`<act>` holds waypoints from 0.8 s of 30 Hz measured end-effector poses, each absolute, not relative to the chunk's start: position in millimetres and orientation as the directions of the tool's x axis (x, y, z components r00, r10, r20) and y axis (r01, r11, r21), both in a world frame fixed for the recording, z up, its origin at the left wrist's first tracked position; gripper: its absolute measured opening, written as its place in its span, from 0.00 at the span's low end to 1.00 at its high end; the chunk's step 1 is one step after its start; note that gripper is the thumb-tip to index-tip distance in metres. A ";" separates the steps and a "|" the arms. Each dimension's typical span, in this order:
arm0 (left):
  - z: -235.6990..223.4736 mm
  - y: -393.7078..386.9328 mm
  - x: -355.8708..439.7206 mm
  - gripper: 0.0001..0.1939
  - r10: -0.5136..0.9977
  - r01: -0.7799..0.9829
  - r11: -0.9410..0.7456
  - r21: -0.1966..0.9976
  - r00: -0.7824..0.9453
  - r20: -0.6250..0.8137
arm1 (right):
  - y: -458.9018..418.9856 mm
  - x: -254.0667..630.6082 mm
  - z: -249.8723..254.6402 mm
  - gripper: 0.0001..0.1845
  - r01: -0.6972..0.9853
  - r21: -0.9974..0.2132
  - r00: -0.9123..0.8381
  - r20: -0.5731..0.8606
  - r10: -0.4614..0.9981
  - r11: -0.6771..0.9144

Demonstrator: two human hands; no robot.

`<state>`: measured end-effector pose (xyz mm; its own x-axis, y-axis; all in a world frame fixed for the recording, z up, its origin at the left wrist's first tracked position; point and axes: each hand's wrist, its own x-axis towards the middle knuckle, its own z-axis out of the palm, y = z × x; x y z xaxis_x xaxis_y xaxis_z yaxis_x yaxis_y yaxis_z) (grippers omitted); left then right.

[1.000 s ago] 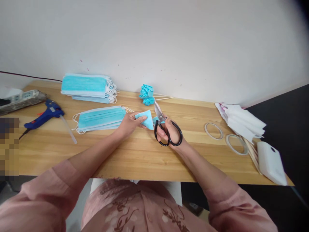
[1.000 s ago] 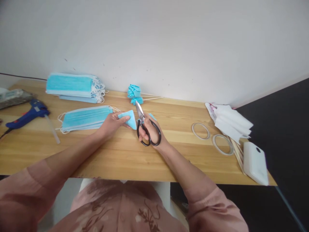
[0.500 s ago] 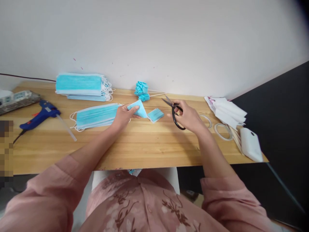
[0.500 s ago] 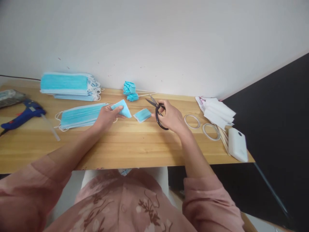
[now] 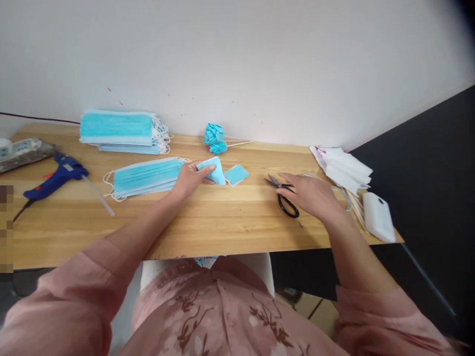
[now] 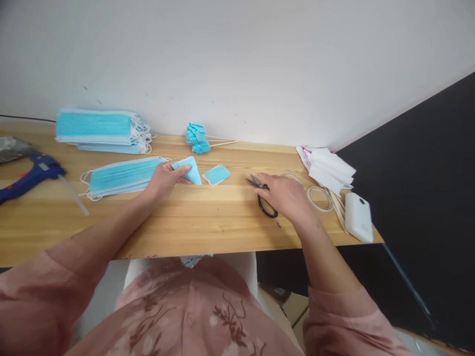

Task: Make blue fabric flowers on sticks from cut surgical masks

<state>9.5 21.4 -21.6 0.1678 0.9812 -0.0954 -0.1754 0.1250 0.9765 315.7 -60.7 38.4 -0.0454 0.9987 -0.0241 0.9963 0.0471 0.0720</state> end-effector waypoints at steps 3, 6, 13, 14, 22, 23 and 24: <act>-19.7 21.5 8.8 0.28 0.982 -0.146 0.119 0.982 0.166 -0.094 | -48.0 287.1 35.6 0.24 0.967 -0.177 -0.186 -0.014 0.982 0.181; -17.9 23.6 6.1 0.26 0.985 -0.095 0.112 0.989 0.140 -0.098 | -24.4 264.9 25.8 0.23 0.945 -0.243 -0.225 -0.008 0.974 0.217; -14.4 30.6 -4.7 0.22 0.997 -0.034 0.074 0.997 -0.001 -0.074 | 9.9 242.1 9.3 0.19 0.961 -0.190 -0.220 -0.068 0.973 0.204; -14.3 31.4 -5.7 0.21 0.997 -0.042 0.071 0.997 -0.012 -0.071 | 9.7 238.4 8.5 0.18 0.946 -0.204 -0.270 -0.062 0.961 0.253; -12.7 26.9 0.5 0.22 0.996 -0.048 0.084 0.995 0.046 -0.082 | 10.0 215.6 20.3 0.19 0.678 -0.665 -0.335 0.100 0.937 0.314; -12.7 25.5 1.9 0.22 0.995 -0.050 0.085 0.995 0.056 -0.082 | 11.7 212.8 21.6 0.21 0.618 -0.733 -0.314 0.101 0.944 0.284; -12.7 24.4 3.1 0.23 0.995 -0.054 0.084 0.995 0.063 -0.081 | 13.1 209.5 21.9 0.23 0.554 -0.793 -0.318 0.081 0.945 0.254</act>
<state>3.1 24.4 -12.7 0.0626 0.9948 -0.0807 -0.0535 0.0841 0.9950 209.5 13.1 21.9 -0.3176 0.9448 0.0807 0.5544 0.2541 -0.7925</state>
